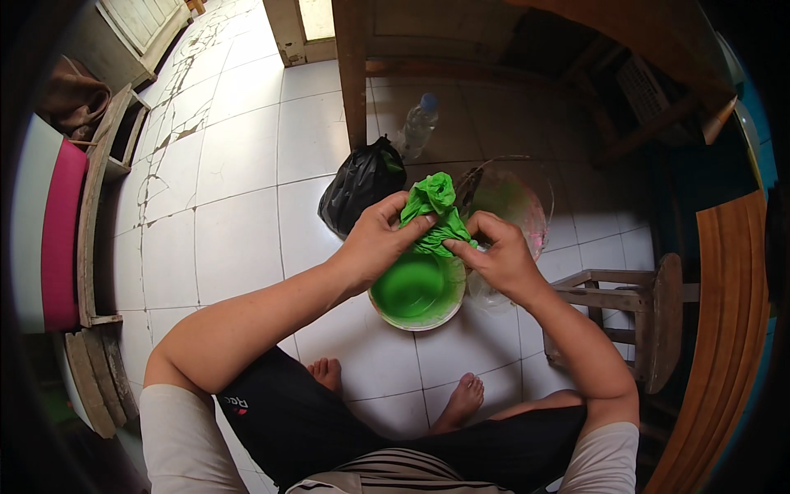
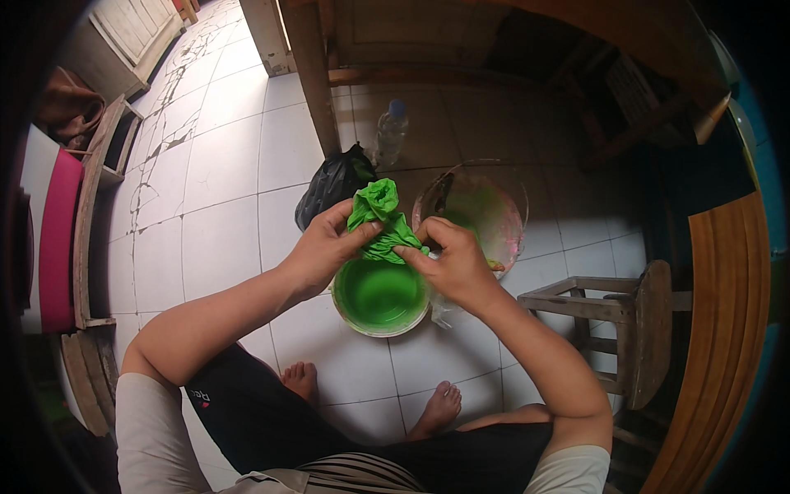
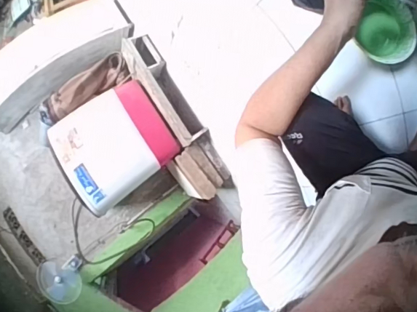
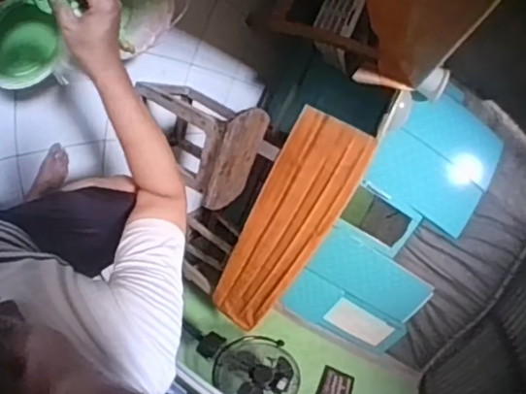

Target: The person mixes green paint in a bucket using a green cloth. They pour water from a plastic bottle into the paint and squeeze the cloth by hand to distribute the color.

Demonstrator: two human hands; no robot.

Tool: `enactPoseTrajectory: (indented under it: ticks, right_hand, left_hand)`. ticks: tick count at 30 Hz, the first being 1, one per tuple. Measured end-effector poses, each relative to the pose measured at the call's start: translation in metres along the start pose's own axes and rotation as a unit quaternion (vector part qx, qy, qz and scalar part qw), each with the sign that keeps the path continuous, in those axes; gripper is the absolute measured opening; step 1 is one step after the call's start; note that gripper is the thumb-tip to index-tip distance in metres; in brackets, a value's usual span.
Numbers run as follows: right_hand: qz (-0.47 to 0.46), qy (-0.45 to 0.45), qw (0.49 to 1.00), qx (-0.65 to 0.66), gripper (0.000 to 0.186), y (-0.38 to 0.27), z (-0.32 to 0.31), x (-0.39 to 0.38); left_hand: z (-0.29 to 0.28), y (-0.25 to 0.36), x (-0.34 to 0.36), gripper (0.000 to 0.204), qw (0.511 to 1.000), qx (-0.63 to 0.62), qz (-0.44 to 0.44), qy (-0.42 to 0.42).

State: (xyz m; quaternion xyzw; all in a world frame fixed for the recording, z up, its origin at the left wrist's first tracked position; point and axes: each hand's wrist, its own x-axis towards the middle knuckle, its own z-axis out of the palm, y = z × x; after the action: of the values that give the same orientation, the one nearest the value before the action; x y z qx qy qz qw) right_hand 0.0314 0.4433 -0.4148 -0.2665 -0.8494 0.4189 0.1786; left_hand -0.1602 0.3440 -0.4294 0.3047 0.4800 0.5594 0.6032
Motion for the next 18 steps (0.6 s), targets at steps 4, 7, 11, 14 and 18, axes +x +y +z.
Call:
enactPoseTrajectory:
  ticks: [4, 7, 11, 14, 18]
  right_hand:
    - [0.057, 0.04, 0.981, 0.183, 0.018, -0.002, 0.004, -0.003]
    - [0.159, -0.008, 0.967, 0.197, 0.019, 0.004, 0.005, 0.0]
    - [0.115, -0.013, 0.966, 0.23, 0.02, 0.009, 0.009, 0.003]
    - [0.118, 0.013, 0.971, 0.208, 0.017, 0.012, 0.003, 0.003]
    - [0.163, -0.015, 0.973, 0.161, 0.021, 0.011, 0.005, 0.0]
  left_hand:
    - [0.0, 0.004, 0.001, 0.033, 1.0, 0.007, -0.008, 0.007]
    - [-0.001, 0.002, 0.001, 0.033, 1.0, 0.01, -0.012, 0.005]
    - [-0.001, -0.005, 0.0, 0.024, 1.0, 0.017, 0.013, 0.006]
    - [0.005, 0.003, -0.002, 0.025, 1.0, 0.014, 0.0, 0.005]
    - [0.004, 0.002, -0.003, 0.032, 0.999, 0.014, -0.027, -0.012]
